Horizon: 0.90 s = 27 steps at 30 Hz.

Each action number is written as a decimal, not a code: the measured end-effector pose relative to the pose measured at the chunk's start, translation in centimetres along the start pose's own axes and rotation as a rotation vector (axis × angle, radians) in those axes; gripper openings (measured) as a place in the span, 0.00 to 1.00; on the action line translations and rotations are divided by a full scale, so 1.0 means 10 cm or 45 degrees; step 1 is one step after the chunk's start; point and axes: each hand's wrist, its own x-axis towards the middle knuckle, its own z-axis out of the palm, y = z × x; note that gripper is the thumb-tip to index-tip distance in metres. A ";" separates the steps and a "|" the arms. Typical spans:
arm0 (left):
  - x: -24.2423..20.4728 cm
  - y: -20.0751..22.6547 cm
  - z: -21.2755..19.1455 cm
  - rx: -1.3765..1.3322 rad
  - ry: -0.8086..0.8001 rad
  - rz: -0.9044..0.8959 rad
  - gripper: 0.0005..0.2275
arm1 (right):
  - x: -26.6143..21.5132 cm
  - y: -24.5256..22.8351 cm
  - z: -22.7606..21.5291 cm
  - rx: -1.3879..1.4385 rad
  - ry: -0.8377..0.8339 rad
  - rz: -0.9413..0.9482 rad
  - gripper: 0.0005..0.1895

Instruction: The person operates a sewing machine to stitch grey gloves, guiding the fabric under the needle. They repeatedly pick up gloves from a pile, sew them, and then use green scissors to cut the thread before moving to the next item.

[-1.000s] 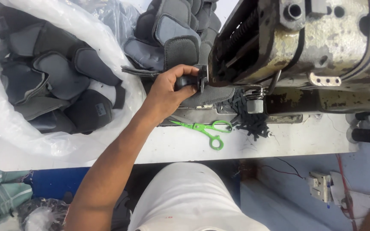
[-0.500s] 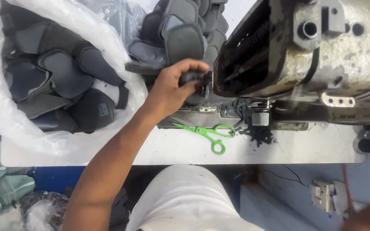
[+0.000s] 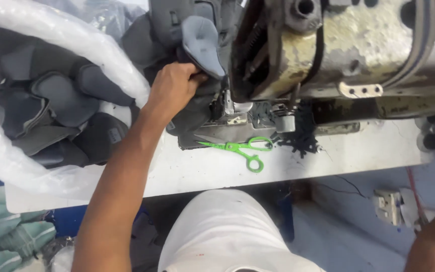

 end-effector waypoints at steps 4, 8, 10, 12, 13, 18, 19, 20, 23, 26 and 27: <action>-0.42 0.24 -0.32 -0.071 0.078 0.134 0.12 | 0.15 -0.60 0.99 0.025 -0.032 0.014 0.08; -0.83 0.21 -0.42 -0.218 0.119 0.013 0.15 | 0.33 -1.26 2.38 0.076 -0.092 0.045 0.08; -1.01 0.15 -0.45 -0.405 0.057 -0.232 0.15 | 0.43 -1.70 3.19 0.115 -0.110 0.057 0.09; -1.17 0.14 -0.44 -0.448 0.064 -0.271 0.14 | 0.45 -1.61 3.60 -0.004 -0.311 0.170 0.05; -1.26 0.13 -0.44 -0.499 0.069 -0.309 0.14 | 0.48 -1.57 3.81 -0.129 -0.517 0.276 0.02; -1.47 0.14 -0.45 -0.535 0.012 -0.401 0.14 | 0.49 -1.53 4.03 -0.290 -0.423 -0.224 0.06; -1.48 0.16 -0.45 -0.545 -0.032 -0.415 0.14 | 0.55 -1.75 3.94 0.046 -0.347 -0.017 0.07; -1.47 0.19 -0.40 -0.548 -0.039 -0.411 0.14 | 0.57 -1.77 3.86 0.040 -0.344 -0.013 0.07; -1.40 0.35 -0.13 -0.577 -0.252 -0.320 0.14 | 0.56 -1.91 3.59 -0.068 -0.338 0.552 0.04; -1.20 0.64 0.21 -0.675 -0.452 -0.143 0.14 | 0.63 -2.25 3.39 0.025 -0.306 0.794 0.06; -1.10 0.78 0.31 -0.721 -0.438 -0.021 0.15 | 0.62 -2.34 3.33 0.345 -0.289 0.828 0.03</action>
